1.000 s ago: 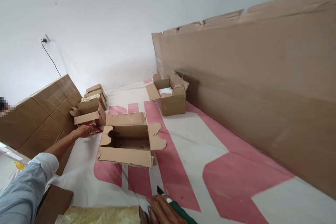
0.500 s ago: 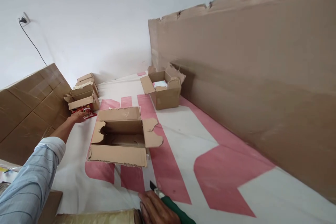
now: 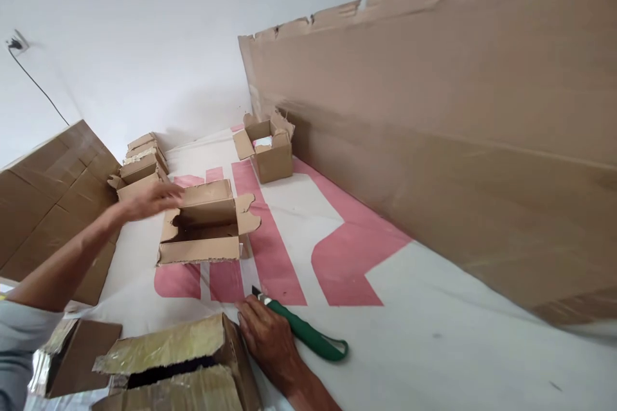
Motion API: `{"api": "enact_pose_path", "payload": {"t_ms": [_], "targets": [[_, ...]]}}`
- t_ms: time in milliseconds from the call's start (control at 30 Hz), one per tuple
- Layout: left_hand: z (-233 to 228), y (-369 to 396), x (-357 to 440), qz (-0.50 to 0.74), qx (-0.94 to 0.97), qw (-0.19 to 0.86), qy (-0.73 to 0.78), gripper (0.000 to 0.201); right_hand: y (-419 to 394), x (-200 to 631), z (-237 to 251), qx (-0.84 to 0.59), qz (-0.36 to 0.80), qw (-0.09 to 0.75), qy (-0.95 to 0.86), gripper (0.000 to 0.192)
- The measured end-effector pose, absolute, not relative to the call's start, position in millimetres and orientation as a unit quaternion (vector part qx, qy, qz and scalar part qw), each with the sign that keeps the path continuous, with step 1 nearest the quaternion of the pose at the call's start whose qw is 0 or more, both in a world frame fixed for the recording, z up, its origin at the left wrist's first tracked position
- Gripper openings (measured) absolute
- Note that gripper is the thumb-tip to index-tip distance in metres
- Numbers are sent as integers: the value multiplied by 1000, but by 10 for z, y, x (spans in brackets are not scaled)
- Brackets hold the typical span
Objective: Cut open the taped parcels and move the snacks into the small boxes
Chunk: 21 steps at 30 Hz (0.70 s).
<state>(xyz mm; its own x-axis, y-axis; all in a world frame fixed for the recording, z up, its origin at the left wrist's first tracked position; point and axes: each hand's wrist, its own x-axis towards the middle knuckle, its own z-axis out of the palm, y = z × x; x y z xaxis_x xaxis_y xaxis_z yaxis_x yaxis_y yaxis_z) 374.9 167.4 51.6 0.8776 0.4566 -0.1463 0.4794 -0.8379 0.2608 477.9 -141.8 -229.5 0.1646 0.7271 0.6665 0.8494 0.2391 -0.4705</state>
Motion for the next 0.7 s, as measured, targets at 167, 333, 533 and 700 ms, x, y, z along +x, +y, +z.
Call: {"api": "enact_pose_path", "payload": {"t_ms": [167,333,533,700], "targets": [[-54,642,3984,-167,960,14,226,49,-1408,4776,-2294,-597,-66,468,-649,30],[-194,723,3664,-200,933,-54,294,22,-1393,4771,-2319,-588,-81,476,-649,29],[154,1736,2886,-233,848,-143,454,24,-1394,4738,-2288,-603,-58,466,-645,28],[189,2277,2593,-232,811,-177,507,33,-1406,4756,-2222,-607,-51,451,-653,27]]}}
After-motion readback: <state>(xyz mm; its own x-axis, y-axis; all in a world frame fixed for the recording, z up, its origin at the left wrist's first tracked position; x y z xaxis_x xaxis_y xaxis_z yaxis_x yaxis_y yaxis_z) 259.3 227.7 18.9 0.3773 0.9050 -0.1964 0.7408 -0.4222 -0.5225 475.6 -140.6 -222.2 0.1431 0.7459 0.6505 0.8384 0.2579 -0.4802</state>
